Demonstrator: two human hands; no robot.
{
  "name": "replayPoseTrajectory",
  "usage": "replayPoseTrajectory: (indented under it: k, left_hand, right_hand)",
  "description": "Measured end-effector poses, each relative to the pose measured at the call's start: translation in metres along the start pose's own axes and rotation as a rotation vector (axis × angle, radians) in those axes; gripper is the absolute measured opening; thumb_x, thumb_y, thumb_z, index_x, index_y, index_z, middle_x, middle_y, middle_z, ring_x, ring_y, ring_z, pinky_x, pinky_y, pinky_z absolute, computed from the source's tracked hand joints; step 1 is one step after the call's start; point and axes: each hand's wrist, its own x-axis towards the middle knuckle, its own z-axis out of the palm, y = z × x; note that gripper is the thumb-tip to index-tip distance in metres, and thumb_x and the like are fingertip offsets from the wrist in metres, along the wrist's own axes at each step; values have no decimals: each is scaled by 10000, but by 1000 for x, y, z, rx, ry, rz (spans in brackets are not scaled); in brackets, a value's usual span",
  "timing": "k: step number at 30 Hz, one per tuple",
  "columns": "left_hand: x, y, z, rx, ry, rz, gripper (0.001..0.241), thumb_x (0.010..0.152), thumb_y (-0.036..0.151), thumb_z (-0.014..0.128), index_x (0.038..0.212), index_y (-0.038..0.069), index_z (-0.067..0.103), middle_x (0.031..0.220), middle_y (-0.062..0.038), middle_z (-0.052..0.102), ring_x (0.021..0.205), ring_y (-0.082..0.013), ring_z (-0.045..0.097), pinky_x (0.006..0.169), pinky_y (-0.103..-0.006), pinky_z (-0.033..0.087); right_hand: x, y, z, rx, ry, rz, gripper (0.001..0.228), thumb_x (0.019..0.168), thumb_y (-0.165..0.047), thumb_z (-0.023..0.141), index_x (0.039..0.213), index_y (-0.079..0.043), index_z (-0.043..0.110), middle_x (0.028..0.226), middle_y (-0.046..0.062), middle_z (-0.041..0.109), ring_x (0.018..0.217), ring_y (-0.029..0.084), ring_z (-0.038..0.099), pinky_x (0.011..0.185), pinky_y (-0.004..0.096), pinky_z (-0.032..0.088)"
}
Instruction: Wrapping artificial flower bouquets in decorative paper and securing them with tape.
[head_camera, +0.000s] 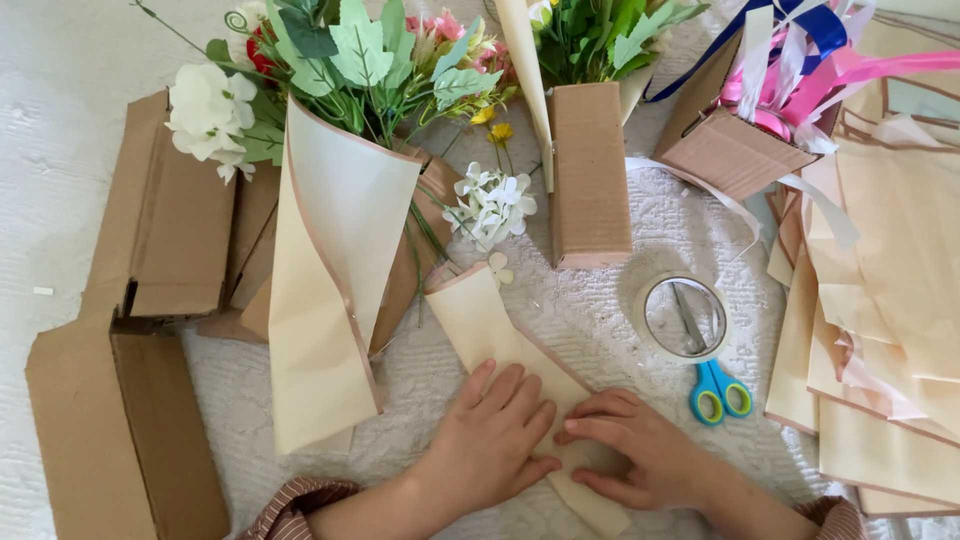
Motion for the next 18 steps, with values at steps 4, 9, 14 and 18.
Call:
replayPoseTrajectory:
  k: [4,9,14,18]
  left_hand:
    - [2,-1,-6,-11,-2,-2,533,810,659,740,956,161,620,952,-56,541,981,-291,521,1021,-466,365]
    - [3,0,-10,-32,-23,-36,560,769,656,771,926,143,611,887,-70,533,878,-295,513,887,-428,379]
    - [3,-1,-11,27,67,1,771,708,657,788,1278,172,604,1417,-43,556,1185,-233,524,918,-413,393]
    - [-5,2,2,52,30,-9,704,759,667,715,1258,179,619,1384,-63,593,1376,-228,496,1131,-462,283]
  right_hand:
    - [-1,2,1,-5,16,-16,475,928,-279,767,1316,-112,551,1215,24,741,1117,275,652,985,442,519]
    - [-7,6,4,2,5,67,506,914,-293,774,1341,-113,570,1268,32,715,1179,284,647,1049,426,502]
    - [-6,7,5,-5,26,63,529,920,-283,774,1362,-101,546,1247,132,669,1140,328,651,1022,431,524]
    - [-6,7,6,-6,24,79,537,921,-286,779,1368,-103,544,1235,87,693,1138,295,647,1021,403,520]
